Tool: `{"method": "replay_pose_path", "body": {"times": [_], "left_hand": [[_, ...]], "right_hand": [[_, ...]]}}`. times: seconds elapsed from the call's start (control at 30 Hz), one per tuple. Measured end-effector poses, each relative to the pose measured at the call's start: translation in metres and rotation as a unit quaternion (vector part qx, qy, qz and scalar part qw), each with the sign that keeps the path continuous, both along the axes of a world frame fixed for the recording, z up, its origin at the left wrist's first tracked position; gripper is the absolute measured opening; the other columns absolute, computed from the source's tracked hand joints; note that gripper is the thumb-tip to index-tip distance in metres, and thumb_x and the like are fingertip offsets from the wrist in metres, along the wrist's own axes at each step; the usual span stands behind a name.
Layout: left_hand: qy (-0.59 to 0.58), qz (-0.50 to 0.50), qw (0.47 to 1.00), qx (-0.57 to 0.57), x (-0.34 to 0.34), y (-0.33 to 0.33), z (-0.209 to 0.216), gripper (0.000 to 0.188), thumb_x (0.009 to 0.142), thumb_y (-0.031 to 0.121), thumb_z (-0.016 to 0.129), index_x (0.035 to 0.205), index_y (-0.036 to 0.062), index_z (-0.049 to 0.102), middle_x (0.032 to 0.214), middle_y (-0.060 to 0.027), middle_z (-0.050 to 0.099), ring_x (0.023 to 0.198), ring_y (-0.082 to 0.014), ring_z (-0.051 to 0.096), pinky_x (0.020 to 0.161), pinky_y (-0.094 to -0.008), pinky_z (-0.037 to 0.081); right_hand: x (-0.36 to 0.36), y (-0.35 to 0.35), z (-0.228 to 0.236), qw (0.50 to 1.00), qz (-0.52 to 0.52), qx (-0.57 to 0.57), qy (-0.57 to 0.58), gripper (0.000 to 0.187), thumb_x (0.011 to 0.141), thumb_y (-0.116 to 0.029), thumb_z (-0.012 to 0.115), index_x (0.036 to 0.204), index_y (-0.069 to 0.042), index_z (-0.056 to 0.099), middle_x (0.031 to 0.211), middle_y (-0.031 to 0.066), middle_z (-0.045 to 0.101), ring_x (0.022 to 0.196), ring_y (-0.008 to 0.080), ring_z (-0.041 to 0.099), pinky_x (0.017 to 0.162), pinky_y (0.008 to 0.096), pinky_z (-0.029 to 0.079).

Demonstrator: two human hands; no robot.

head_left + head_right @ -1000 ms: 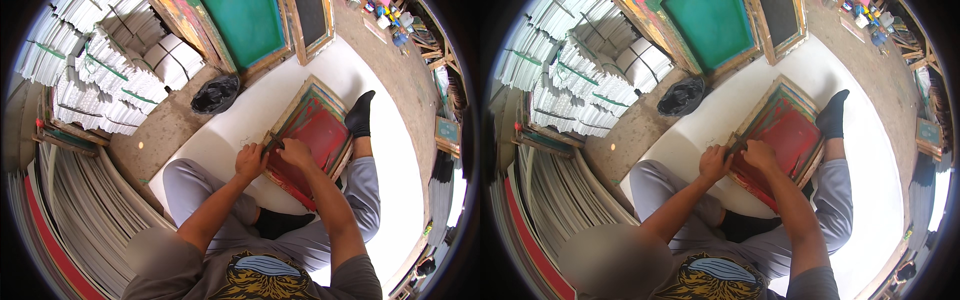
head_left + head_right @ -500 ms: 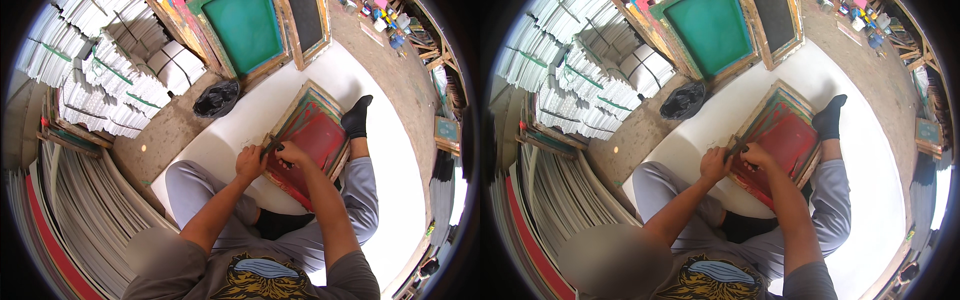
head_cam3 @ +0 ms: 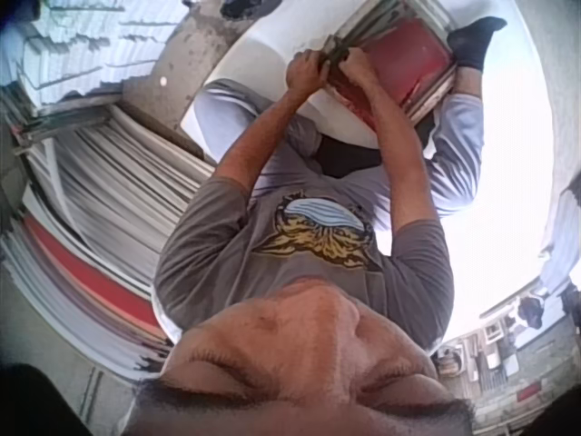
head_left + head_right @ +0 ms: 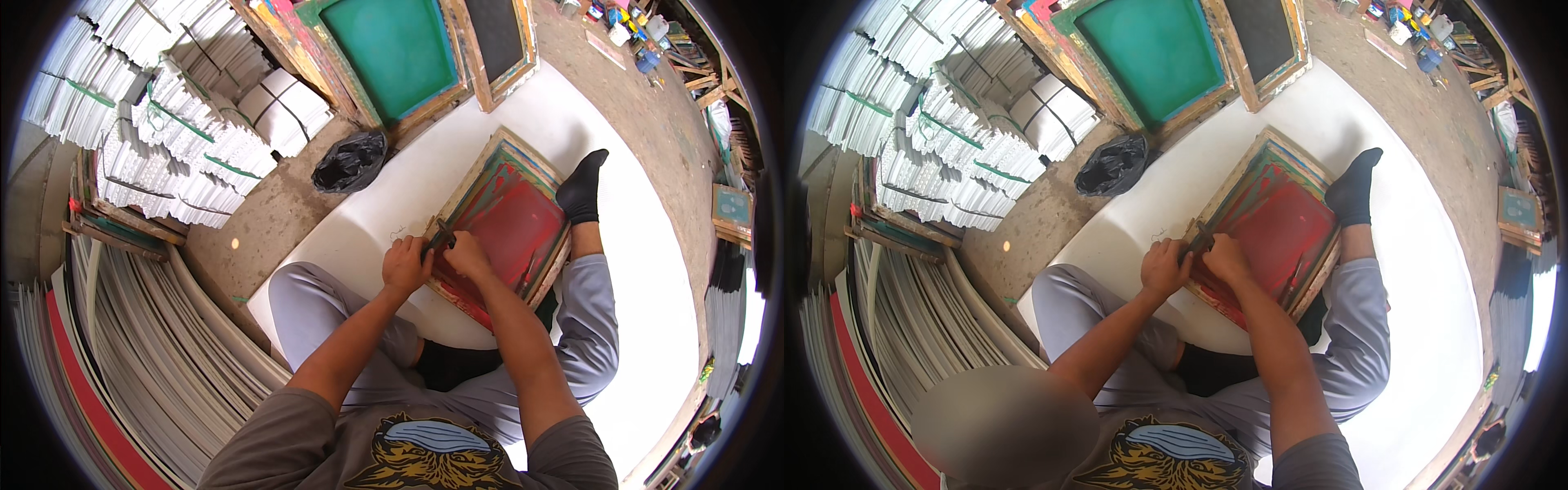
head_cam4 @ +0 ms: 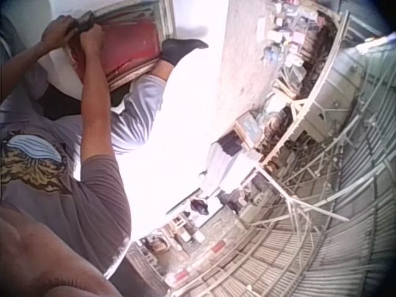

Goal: The person sits on the floor and uses a small metal scraper to remove dried paint or residue from the wooden frame of a screen printing frame. The person works methodically along the edges of the frame, scraping away material to clean the surface.

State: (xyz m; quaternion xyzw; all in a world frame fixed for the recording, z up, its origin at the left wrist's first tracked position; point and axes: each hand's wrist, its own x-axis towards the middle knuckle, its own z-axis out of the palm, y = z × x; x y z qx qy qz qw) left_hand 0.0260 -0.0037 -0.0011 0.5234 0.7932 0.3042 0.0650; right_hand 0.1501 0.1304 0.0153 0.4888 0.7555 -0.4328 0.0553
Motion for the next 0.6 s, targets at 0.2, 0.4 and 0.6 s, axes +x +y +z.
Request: {"method": "replay_pose_path", "body": {"times": [0.2, 0.4, 0.6], "left_hand": [[0.001, 0.002, 1.000, 0.014, -0.003, 0.002, -0.001, 0.019, 0.091, 0.025, 0.071, 0.104, 0.0112, 0.068, 0.094, -0.0082, 0.066, 0.087, -0.0315, 0.064, 0.076, -0.0436, 0.052], [-0.088, 0.051, 0.991, 0.082, -0.002, 0.002, -0.007, 0.020, 0.101, 0.027, 0.063, 0.101, 0.0079, 0.068, 0.088, -0.0090, 0.065, 0.081, -0.0291, 0.063, 0.073, -0.0409, 0.051], [-0.553, 0.132, 0.822, 0.044, -0.036, -0.008, -0.027, 0.046, 0.110, 0.042, 0.053, 0.094, 0.0023, 0.070, 0.077, -0.0009, 0.060, 0.073, -0.0120, 0.055, 0.068, -0.0301, 0.046]], "right_hand": [[0.004, -0.003, 0.004, 0.998, 0.016, 0.067, 0.006, 0.023, 0.083, -0.015, 0.071, 0.101, -0.002, 0.067, 0.098, 0.0233, 0.074, 0.099, 0.0479, 0.068, 0.086, 0.0585, 0.055], [0.002, -0.009, 0.018, 0.981, 0.137, 0.125, -0.059, 0.028, 0.088, -0.024, 0.071, 0.108, -0.007, 0.065, 0.097, 0.0231, 0.074, 0.097, 0.0460, 0.070, 0.085, 0.0574, 0.056], [-0.021, -0.024, 0.052, 0.976, 0.189, 0.081, -0.073, 0.036, 0.097, -0.038, 0.065, 0.113, -0.006, 0.067, 0.105, 0.0226, 0.074, 0.099, 0.0453, 0.071, 0.087, 0.0568, 0.055]]}}
